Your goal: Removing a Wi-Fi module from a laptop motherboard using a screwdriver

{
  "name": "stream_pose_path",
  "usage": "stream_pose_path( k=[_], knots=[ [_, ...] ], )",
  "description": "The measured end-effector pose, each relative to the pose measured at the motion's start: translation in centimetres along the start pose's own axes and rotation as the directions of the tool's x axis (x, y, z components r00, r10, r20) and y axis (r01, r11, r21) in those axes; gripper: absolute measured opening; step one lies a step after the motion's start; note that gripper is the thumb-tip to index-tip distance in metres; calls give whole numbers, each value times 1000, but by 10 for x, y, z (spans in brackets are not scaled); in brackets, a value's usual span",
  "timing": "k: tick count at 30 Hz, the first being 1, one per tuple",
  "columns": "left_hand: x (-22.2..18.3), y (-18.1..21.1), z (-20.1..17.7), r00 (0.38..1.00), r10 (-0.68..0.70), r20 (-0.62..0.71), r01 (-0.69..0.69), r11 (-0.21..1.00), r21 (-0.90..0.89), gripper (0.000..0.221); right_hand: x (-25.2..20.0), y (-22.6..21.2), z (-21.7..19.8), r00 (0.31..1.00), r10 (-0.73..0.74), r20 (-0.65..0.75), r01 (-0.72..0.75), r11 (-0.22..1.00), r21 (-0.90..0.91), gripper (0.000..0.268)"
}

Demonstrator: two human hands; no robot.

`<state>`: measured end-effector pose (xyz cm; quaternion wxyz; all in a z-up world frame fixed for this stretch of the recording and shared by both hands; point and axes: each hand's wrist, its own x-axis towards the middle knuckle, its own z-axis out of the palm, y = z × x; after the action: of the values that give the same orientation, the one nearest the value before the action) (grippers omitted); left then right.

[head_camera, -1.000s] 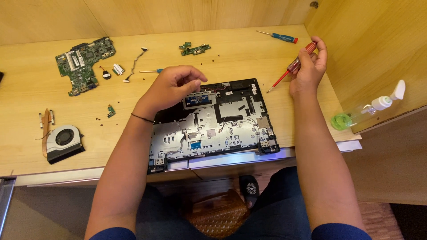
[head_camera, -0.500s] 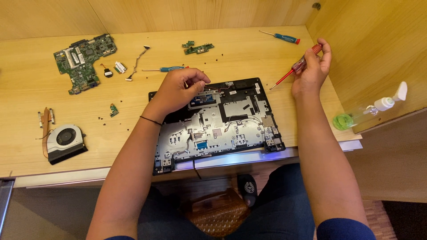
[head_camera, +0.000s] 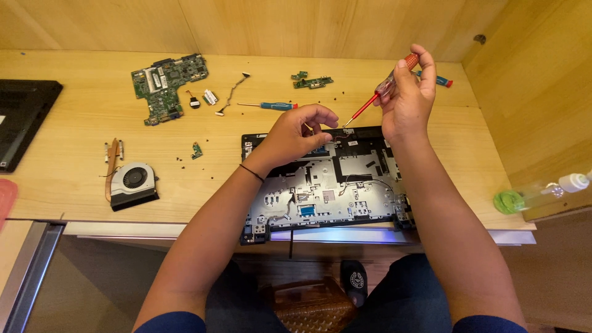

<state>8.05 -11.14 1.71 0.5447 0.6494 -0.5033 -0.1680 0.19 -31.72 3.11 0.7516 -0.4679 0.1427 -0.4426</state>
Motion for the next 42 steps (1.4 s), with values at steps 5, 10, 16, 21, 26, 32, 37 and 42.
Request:
stream_pose_path(
  k=[5, 10, 16, 21, 26, 32, 37, 42],
  knots=[
    [-1, -5, 2, 999, 7, -32, -8, 1000, -16, 29, -4, 11, -1, 998, 2, 70, -2, 1000, -5, 29],
    [0, -1, 3, 998, -13, -67, 9, 998, -54, 24, 2, 15, -4, 999, -14, 40, 14, 1000, -2, 31],
    [1, 1, 6, 992, -33, -121, 33, 999, 4, 20, 1, 21, -3, 998, -6, 67, 4, 999, 32, 31],
    [3, -5, 8, 988, -91, -124, 90, 996, -13, 17, -5, 20, -1, 997, 0, 75, 1, 1000, -9, 31],
    [5, -12, 7, 974, -183, -132, 171, 980, -99, 16, -8, 23, -3, 997, 5, 75, -5, 1000, -4, 32],
    [5, -13, 8, 982, -154, -110, 147, 987, -67, 16, -10, 22, -6, 996, -11, 87, 10, 1000, 7, 32],
    [4, -9, 7, 987, -95, -131, 99, 995, 29, 14, -14, 18, -3, 996, 2, 85, -1, 1000, -14, 33],
    [3, -9, 5, 987, -72, -142, 79, 996, 46, 11, -15, 17, -7, 997, -22, 80, 21, 1000, 17, 34]
  ],
)
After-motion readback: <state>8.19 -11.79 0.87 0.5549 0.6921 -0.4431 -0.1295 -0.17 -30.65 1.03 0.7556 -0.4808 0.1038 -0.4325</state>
